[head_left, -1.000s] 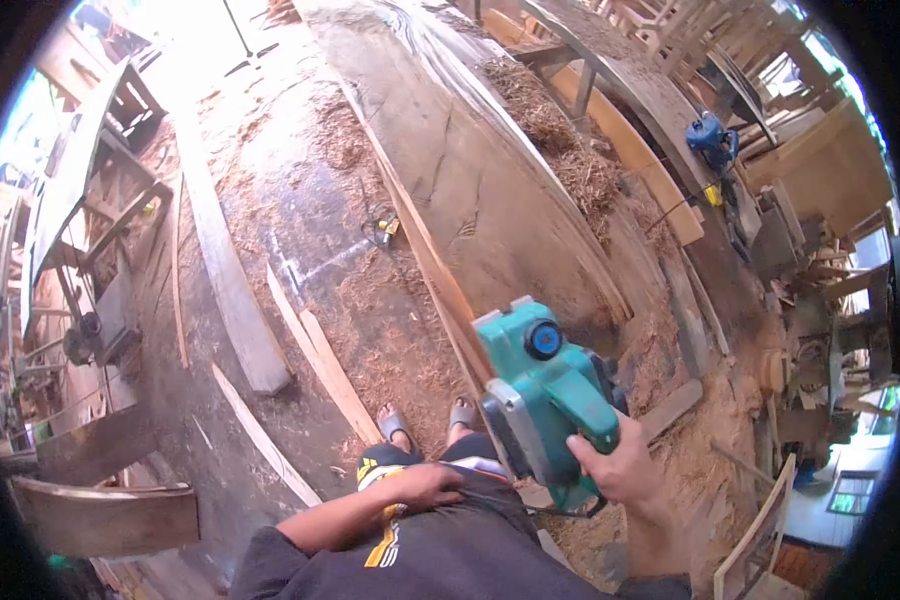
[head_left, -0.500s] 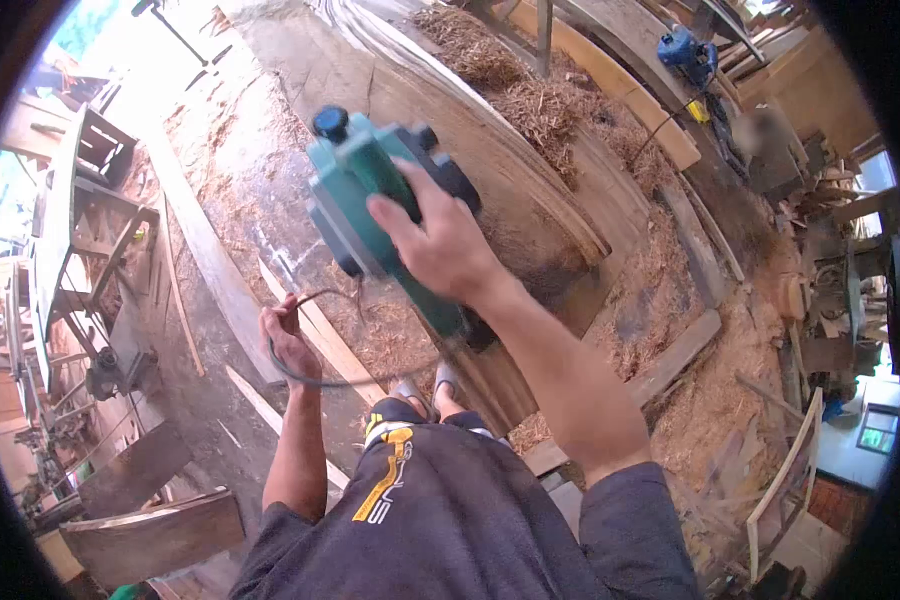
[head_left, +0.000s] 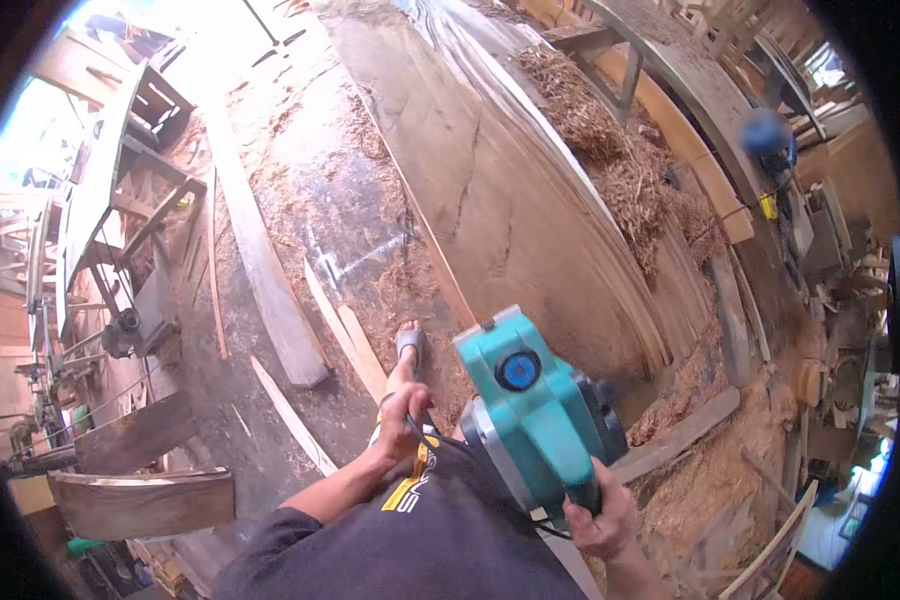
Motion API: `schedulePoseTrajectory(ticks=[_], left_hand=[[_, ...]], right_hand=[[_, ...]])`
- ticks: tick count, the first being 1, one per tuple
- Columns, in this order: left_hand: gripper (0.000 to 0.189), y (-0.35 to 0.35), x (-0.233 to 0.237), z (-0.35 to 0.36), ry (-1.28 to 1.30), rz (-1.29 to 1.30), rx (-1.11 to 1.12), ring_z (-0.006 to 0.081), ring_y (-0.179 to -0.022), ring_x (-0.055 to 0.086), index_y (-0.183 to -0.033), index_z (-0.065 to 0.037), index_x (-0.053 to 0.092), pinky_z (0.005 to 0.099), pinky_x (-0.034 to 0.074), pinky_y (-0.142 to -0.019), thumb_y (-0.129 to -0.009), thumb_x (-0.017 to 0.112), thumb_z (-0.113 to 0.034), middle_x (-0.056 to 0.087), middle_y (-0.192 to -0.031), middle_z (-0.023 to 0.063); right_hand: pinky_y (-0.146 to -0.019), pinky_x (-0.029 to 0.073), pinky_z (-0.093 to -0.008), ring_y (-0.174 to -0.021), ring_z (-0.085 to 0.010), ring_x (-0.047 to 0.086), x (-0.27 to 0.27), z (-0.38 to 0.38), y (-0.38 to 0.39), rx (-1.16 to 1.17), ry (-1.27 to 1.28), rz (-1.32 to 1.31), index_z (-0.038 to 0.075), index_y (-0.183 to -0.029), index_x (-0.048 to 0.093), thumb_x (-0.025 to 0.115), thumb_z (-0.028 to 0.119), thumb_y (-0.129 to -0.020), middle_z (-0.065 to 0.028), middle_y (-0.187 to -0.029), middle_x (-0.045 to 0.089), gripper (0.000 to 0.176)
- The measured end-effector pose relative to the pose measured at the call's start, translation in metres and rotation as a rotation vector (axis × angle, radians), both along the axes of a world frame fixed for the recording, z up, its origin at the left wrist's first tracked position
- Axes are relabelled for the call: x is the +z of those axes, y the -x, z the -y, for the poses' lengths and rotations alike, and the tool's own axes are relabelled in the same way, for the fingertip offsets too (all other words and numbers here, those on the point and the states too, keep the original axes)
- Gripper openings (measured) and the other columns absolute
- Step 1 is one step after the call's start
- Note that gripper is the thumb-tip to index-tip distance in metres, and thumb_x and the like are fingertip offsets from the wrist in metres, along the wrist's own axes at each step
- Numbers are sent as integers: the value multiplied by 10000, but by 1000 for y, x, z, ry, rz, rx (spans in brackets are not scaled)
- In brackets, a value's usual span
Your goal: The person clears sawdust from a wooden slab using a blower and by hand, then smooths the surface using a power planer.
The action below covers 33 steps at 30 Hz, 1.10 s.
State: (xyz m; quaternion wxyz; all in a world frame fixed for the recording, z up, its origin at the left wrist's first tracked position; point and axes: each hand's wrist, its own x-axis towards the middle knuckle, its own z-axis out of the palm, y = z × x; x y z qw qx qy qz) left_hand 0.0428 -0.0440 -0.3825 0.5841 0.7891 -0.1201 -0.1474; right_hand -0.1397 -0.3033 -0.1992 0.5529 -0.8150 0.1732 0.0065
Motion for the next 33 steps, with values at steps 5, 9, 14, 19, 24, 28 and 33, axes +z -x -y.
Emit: schedulePoseTrajectory(ticks=[5, 9, 14, 19, 24, 28, 33], left_hand=[[430, -109, -35, -9, 152, -14, 87, 73, -613, 419, -799, -33, 600, 242, 318, -549, -1064, 448, -335, 505, -669, -18], [536, -204, 20, -2, 184, 20, 375, 57, -580, 351, -793, -67, 566, 245, 269, -521, -1085, 334, -451, 388, -633, -61], [384, -298, 72, 19, 284, 263, 458, 76, -638, 418, -1008, -45, 640, 252, 357, -568, -1035, 524, -410, 484, -729, -33], [438, -274, 152, 70, -206, 631, -77, 211, -656, 617, -1186, -97, 612, 361, 491, -578, -896, 714, -410, 622, -780, 92], [488, -192, 162, 103, -388, 529, -757, 380, -707, 668, -910, -64, 533, 473, 548, -594, -881, 635, -539, 638, -780, 145], [435, -238, 162, 105, -255, 662, -1051, 393, -688, 649, -913, -68, 530, 493, 537, -570, -883, 654, -483, 621, -762, 141], [596, -301, 138, 63, 29, 550, -428, 328, -892, 700, -1262, -55, 600, 403, 559, -759, -835, 773, -434, 681, -1028, 190]], right_hand=[[-751, 567, -424, -909, -415, 712, 15, -22, -169, 20, 31, 150, 10, -1349, 515, 645, 266, -929, -247, -986, 698, 509], [-786, 547, -468, -964, -460, 669, 5, -36, -324, 18, 137, 273, 28, -1374, 480, 604, 314, -959, -296, -1038, 672, 519], [-834, 531, -468, -1034, -464, 642, 3, -41, -378, 11, 3, 244, 33, -1391, 466, 572, 309, -981, -309, -1080, 660, 505], [-880, 527, -409, -1046, -356, 691, 12, -37, -250, -37, -4, 124, 20, -1419, 457, 606, 152, -944, -257, -1134, 667, 514], [-551, 480, -295, -596, -134, 577, -19, -20, -98, 5, 53, 176, -42, -1407, 437, 561, 264, -958, -63, -708, 591, 557], [-704, 529, -352, -795, -257, 678, -19, -22, -103, -65, 6, 87, -37, -1373, 484, 625, 352, -926, -152, -903, 668, 609], [-776, 552, -387, -897, -337, 725, 7, -37, -231, -73, 15, 69, 3, -1368, 506, 648, 324, -930, -222, -1001, 696, 561]])
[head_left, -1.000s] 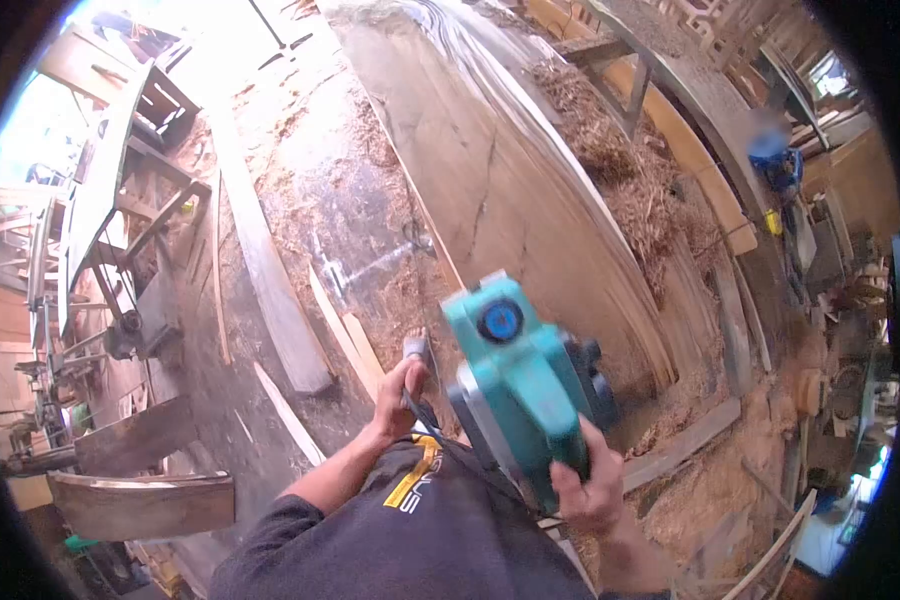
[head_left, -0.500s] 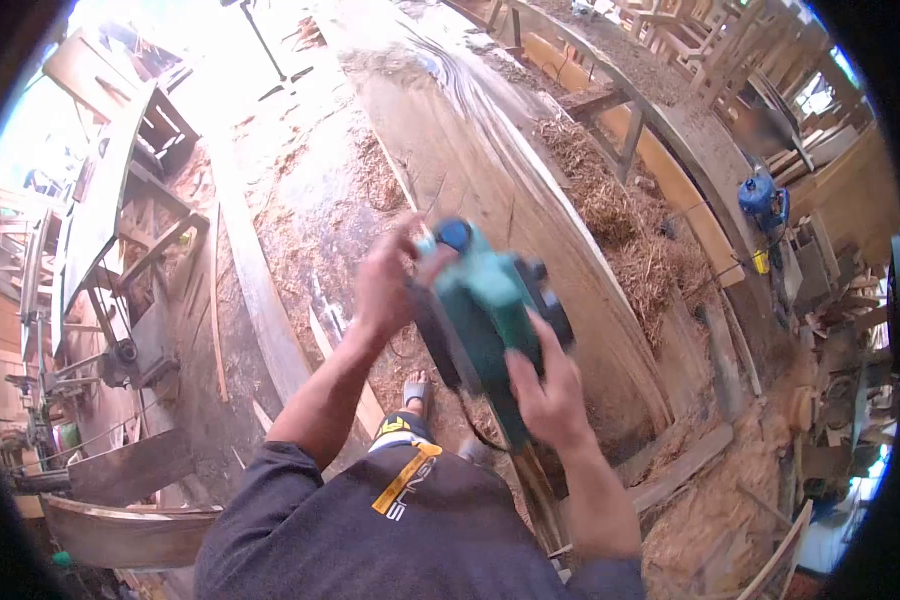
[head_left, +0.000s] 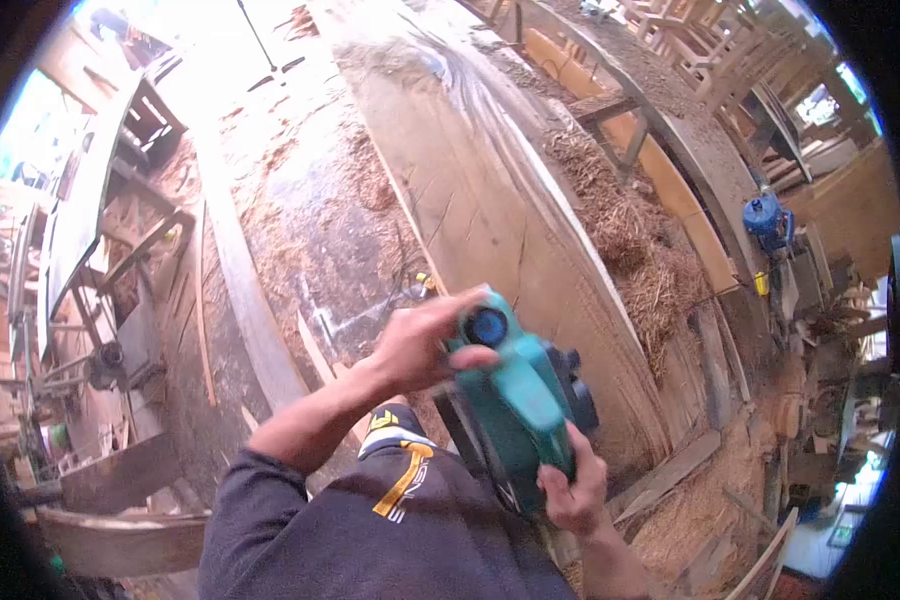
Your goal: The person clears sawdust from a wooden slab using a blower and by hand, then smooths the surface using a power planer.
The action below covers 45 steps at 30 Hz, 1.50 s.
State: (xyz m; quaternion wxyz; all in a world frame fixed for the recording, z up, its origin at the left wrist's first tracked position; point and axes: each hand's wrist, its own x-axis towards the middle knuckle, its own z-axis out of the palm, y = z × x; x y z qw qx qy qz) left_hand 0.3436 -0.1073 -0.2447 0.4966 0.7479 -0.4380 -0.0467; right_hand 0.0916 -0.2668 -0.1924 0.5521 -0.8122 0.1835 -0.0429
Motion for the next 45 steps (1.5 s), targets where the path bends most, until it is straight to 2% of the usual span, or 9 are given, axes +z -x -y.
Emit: schedulePoseTrajectory(ticks=[2, 8, 13, 21, 26, 33, 36, 39, 45], left_hand=[[367, -17, -32, -36, -2, -377, 362, 260, -784, 652, -1226, -15, 613, 342, 526, -732, -902, 692, -169, 681, -947, 151], [420, -16, -196, -120, -69, -416, 826, 243, -940, 595, -1023, 18, 667, 368, 457, -881, -1067, 415, -316, 660, -959, 126], [533, -11, -168, -125, -37, -569, 945, 145, -750, 542, -932, 1, 692, 324, 445, -710, -1079, 378, -404, 605, -771, 36], [184, -19, -47, -55, 119, -181, 671, 136, -758, 606, -1130, -53, 594, 306, 508, -655, -954, 632, -89, 637, -802, 76], [588, 50, 18, 26, -250, 45, -6, 360, -702, 680, -1096, -76, 542, 465, 549, -615, -835, 682, -584, 643, -744, 169], [524, -43, 6, 26, -333, 99, -355, 419, -646, 638, -1080, -118, 555, 498, 515, -564, -831, 716, -550, 607, -700, 191], [721, -82, -5, 1, -79, 36, 10, 360, -768, 682, -1395, -160, 506, 426, 541, -685, -803, 788, -462, 666, -819, 191], [351, -97, -23, -46, 88, -364, 464, 152, -708, 618, -1274, -66, 580, 314, 514, -675, -948, 659, -170, 685, -825, 132], [535, -54, -203, -114, -105, -382, 857, 236, -926, 602, -1027, 11, 651, 380, 464, -875, -1087, 332, -413, 644, -946, 123]], right_hand=[[-783, 554, -408, -927, -367, 721, 0, -3, -63, 20, 21, 68, 20, -1371, 505, 626, 265, -947, -244, -1006, 689, 504], [-804, 546, -460, -965, -440, 680, -8, -14, -278, 60, 115, 280, 38, -1354, 511, 586, 325, -970, -274, -1049, 679, 485], [-886, 493, -525, -1033, -467, 635, -17, -15, -371, 88, 107, 225, 78, -1373, 499, 517, 428, -985, -277, -1091, 673, 523], [-882, 522, -425, -1036, -380, 682, -10, -4, -138, 47, 7, 160, 42, -1423, 461, 581, 198, -956, -247, -1142, 671, 507], [-788, 559, -394, -864, -326, 719, -26, 19, 81, 34, 22, 14, -11, -1386, 476, 608, 246, -920, -211, -1013, 698, 548], [-751, 558, -375, -839, -314, 724, -26, 8, 10, 19, 78, 60, -20, -1375, 488, 609, 321, -946, -210, -962, 698, 561], [-682, 531, -340, -733, -229, 656, -24, 2, -77, 53, 116, 142, -39, -1393, 465, 572, 269, -960, -146, -876, 664, 542], [-579, 491, -297, -623, -130, 575, -16, -10, -171, 76, 85, 233, -47, -1399, 455, 512, 186, -983, -73, -773, 613, 480], [-814, 539, -410, -966, -369, 702, -23, -27, -355, 43, 57, 315, 12, -1338, 530, 585, 234, -973, -229, -1029, 696, 431]])
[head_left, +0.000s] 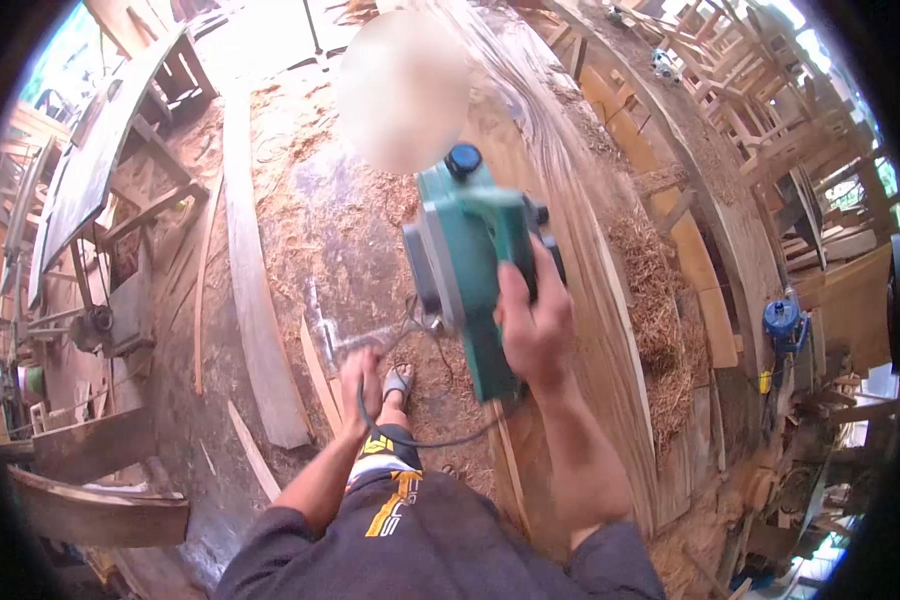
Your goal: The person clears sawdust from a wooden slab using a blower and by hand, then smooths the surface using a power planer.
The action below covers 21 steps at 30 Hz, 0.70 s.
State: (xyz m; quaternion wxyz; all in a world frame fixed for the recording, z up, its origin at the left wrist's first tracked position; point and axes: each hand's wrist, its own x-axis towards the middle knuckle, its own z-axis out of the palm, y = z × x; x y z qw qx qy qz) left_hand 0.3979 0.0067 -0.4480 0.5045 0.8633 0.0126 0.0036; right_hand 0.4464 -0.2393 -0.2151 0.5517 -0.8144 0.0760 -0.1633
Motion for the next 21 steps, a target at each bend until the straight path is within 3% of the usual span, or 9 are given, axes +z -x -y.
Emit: schedulePoseTrajectory(ticks=[1, 4, 6, 9, 11, 14, 15, 19, 21], left_hand=[[470, 15, -6, 3, 145, -128, 74, 276, -892, 602, -987, 17, 649, 380, 454, -816, -1077, 359, -342, 640, -908, 170], [540, 41, 3, 7, 391, -462, 173, 171, -785, 610, -928, 16, 660, 322, 478, -719, -1075, 390, -427, 652, -858, 85], [528, 42, 1, 8, 327, -397, 133, 155, -753, 602, -916, 13, 657, 313, 476, -695, -1073, 406, -424, 645, -827, 68], [493, 41, -4, 6, 312, -329, 70, 147, -724, 575, -876, 7, 640, 314, 466, -682, -1071, 430, -395, 621, -761, 60], [485, 41, -45, -8, 324, -337, 14, 142, -728, 564, -856, -11, 594, 316, 462, -696, -1069, 434, -416, 604, -781, 30], [409, 58, -35, -13, 97, -337, -38, 155, -714, 550, -817, -20, 576, 330, 448, -685, -1058, 490, -339, 585, -761, 49], [328, 69, -39, -22, -147, -152, -171, 177, -721, 548, -832, -8, 595, 340, 436, -666, -1030, 548, -266, 559, -740, 79], [204, 124, -21, -8, 28, -101, -522, 244, -782, 588, -825, -2, 636, 372, 466, -694, -892, 699, -185, 587, -796, 116], [142, 151, -10, 5, 32, -178, -743, 304, -881, 622, -845, -19, 641, 398, 498, -766, -872, 695, -148, 611, -886, 134]], right_hand=[[-829, 534, -424, -982, -392, 691, 2, -5, -35, -2, -1, 12, 25, -1330, 540, 587, 258, -973, -232, -1051, 694, 429], [-909, 497, -460, -1067, -425, 649, 7, -8, -139, 7, 129, 29, 46, -1332, 543, 572, 365, -967, -252, -1138, 669, 486], [-948, 471, -476, -1101, -435, 627, -9, -3, -179, 90, 22, 53, 49, -1353, 527, 565, 401, -959, -263, -1157, 660, 530], [-960, 465, -467, -1135, -438, 609, -13, 0, -161, 116, -47, 48, 54, -1376, 509, 572, 386, -957, -269, -1169, 655, 538], [-957, 471, -468, -1132, -439, 613, -11, 4, -104, 102, -82, 10, 58, -1390, 498, 573, 373, -959, -270, -1181, 650, 540], [-942, 489, -452, -1114, -423, 631, 1, 8, 20, 73, -81, -51, 42, -1411, 472, 585, 299, -949, -269, -1186, 649, 540], [-938, 495, -438, -1106, -408, 642, 4, 12, 71, 68, -85, -81, 22, -1414, 462, 597, 259, -935, -266, -1181, 653, 552], [-919, 520, -385, -1076, -345, 684, 15, 28, 286, 27, -59, -253, -58, -1428, 421, 643, 101, -877, -255, -1161, 667, 614], [-793, 564, -385, -870, -320, 729, 3, 33, 388, -28, 35, -283, -51, -1378, 459, 656, 173, -853, -202, -977, 708, 604]])
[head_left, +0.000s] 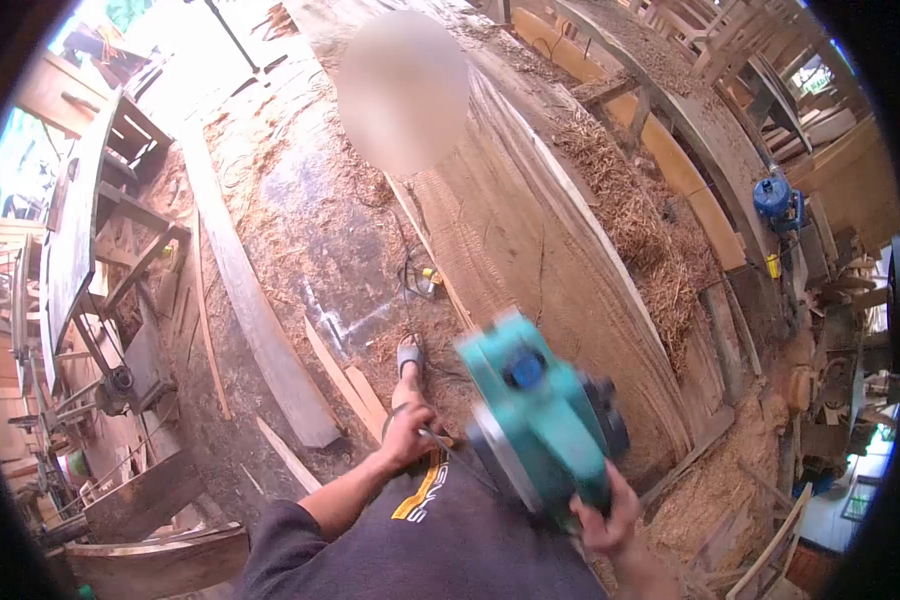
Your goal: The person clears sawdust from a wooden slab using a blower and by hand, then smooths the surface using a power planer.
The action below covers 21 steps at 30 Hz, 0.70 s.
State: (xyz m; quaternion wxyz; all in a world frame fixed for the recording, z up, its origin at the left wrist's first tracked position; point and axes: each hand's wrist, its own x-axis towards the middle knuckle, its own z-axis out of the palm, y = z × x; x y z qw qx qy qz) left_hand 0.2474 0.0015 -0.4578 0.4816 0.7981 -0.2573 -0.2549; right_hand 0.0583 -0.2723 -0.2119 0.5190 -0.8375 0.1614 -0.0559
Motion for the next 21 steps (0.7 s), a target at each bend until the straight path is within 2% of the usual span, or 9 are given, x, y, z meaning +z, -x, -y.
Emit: schedulePoseTrajectory(ticks=[2, 7, 9, 10, 12, 14, 17, 19, 21], left_hand=[[116, 18, -6, 10, -35, -16, -232, 362, -951, 636, -888, -35, 644, 429, 518, -802, -876, 677, -146, 624, -966, 147], [177, 27, -34, 22, -90, -77, -286, 399, -1000, 627, -965, -39, 647, 458, 520, -853, -833, 668, -154, 621, -1011, 180], [237, 30, -138, 8, -26, -252, -170, 401, -1046, 611, -1002, -23, 632, 462, 510, -876, -804, 692, -138, 613, -1041, 191], [312, 26, -114, 7, -48, -5, -65, 394, -1127, 586, -1020, -6, 618, 467, 503, -889, -763, 731, -141, 604, -1126, 197], [320, 13, -107, 3, -161, 62, -36, 390, -1104, 610, -1016, 4, 621, 473, 506, -879, -757, 744, -137, 633, -1110, 201], [330, 0, -92, 2, -318, 14, -174, 393, -1044, 637, -1031, -9, 629, 489, 511, -853, -778, 732, -194, 662, -1062, 209], [390, -6, -62, 13, -611, -241, -632, 407, -902, 683, -1082, -60, 649, 526, 521, -789, -850, 674, -373, 707, -942, 223], [390, 4, -78, 9, -425, -279, -794, 415, -919, 678, -1131, -94, 639, 534, 522, -789, -898, 582, -401, 700, -971, 236], [402, -1, -63, 17, -482, -351, -866, 428, -953, 670, -1290, -108, 593, 511, 508, -834, -923, 548, -268, 693, -1030, 255]], right_hand=[[-724, 574, -380, -773, -289, 730, -9, 7, 68, 18, 46, -22, -44, -1360, 469, 656, 216, -879, -164, -876, 712, 578], [-680, 568, -360, -726, -262, 725, -2, 0, 7, 18, -97, 46, -30, -1365, 478, 676, 273, -905, -121, -813, 706, 585], [-729, 564, -349, -819, -296, 739, 0, -1, -42, 31, -135, -3, -31, -1386, 471, 690, 234, -890, -165, -892, 715, 603], [-787, 558, -358, -922, -324, 731, 2, -5, -75, 37, -121, 55, -28, -1403, 458, 687, 198, -885, -211, -1005, 705, 610], [-841, 543, -383, -1013, -377, 700, 14, -11, -136, 42, -138, 44, -25, -1408, 452, 658, 156, -901, -248, -1086, 677, 577], [-801, 546, -395, -976, -393, 706, 13, -19, -191, 29, -126, 124, -3, -1405, 461, 652, 156, -918, -262, -1034, 675, 546], [-783, 561, -417, -980, -401, 701, 10, -24, -276, 34, -82, 220, 5, -1386, 481, 643, 174, -931, -272, -1030, 680, 512], [-777, 558, -445, -983, -423, 680, 5, -29, -336, 35, -50, 341, 21, -1359, 509, 636, 216, -936, -282, -1015, 677, 483], [-772, 554, -475, -969, -440, 665, -4, -35, -400, 21, -18, 470, 43, -1328, 542, 619, 270, -945, -283, -999, 675, 452]])
